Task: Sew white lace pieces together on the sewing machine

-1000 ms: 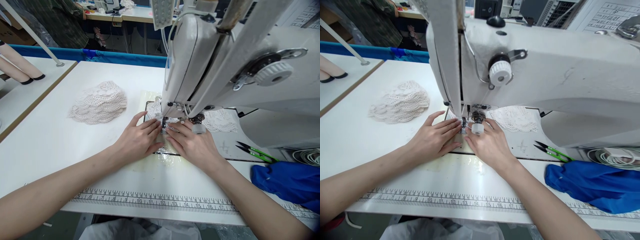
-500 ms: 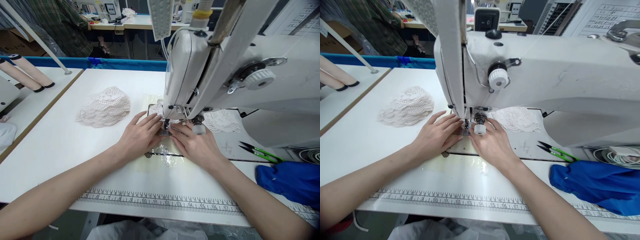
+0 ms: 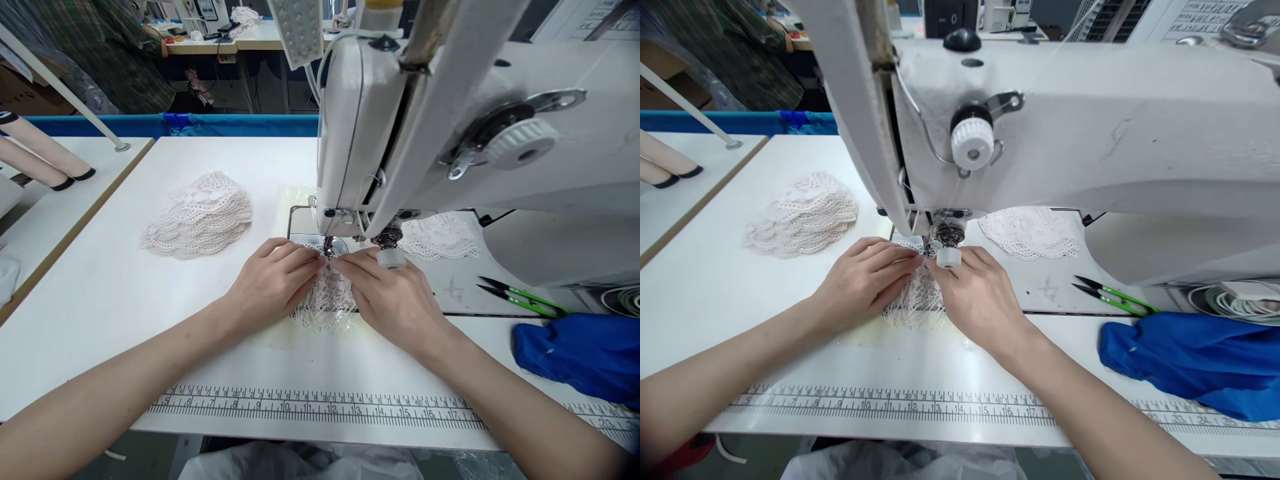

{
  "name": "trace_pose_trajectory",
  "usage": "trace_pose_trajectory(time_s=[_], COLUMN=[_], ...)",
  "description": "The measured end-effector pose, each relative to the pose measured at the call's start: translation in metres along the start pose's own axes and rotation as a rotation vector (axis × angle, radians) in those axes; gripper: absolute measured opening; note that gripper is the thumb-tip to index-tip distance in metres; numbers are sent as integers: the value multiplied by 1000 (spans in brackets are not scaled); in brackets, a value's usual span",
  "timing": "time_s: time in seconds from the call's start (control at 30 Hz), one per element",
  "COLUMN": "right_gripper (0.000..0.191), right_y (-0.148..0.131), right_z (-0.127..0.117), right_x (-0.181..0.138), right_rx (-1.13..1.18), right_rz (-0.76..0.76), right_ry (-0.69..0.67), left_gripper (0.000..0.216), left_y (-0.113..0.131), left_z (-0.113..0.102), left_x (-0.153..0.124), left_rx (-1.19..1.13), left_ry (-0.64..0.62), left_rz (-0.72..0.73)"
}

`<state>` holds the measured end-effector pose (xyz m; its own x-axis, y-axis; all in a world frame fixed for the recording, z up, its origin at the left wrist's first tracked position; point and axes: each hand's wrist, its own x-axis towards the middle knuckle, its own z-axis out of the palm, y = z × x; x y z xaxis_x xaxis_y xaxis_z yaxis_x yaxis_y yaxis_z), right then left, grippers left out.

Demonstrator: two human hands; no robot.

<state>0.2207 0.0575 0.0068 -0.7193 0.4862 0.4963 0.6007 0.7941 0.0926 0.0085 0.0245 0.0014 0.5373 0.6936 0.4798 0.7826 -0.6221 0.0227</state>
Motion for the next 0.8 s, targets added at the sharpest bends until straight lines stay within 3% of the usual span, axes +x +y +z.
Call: trace_pose_trajectory(time_s=[0.2,0.53,0.8], right_gripper=[36,44,36], right_y=[3,7,7], right_z=[5,10,9], right_x=[-2,-4,-4], right_rx=[-2,-131,-145], right_rz=[36,-37,-49], right_ry=[-113,-133,-132], left_gripper=[28,35,37], left_y=[6,16,16], left_z=[1,-1,-1], left_x=[-2,-1,-1], left_rx=[0,121,169], left_ry=[-94,-100,-125], left_rz=[-23,-9,-19])
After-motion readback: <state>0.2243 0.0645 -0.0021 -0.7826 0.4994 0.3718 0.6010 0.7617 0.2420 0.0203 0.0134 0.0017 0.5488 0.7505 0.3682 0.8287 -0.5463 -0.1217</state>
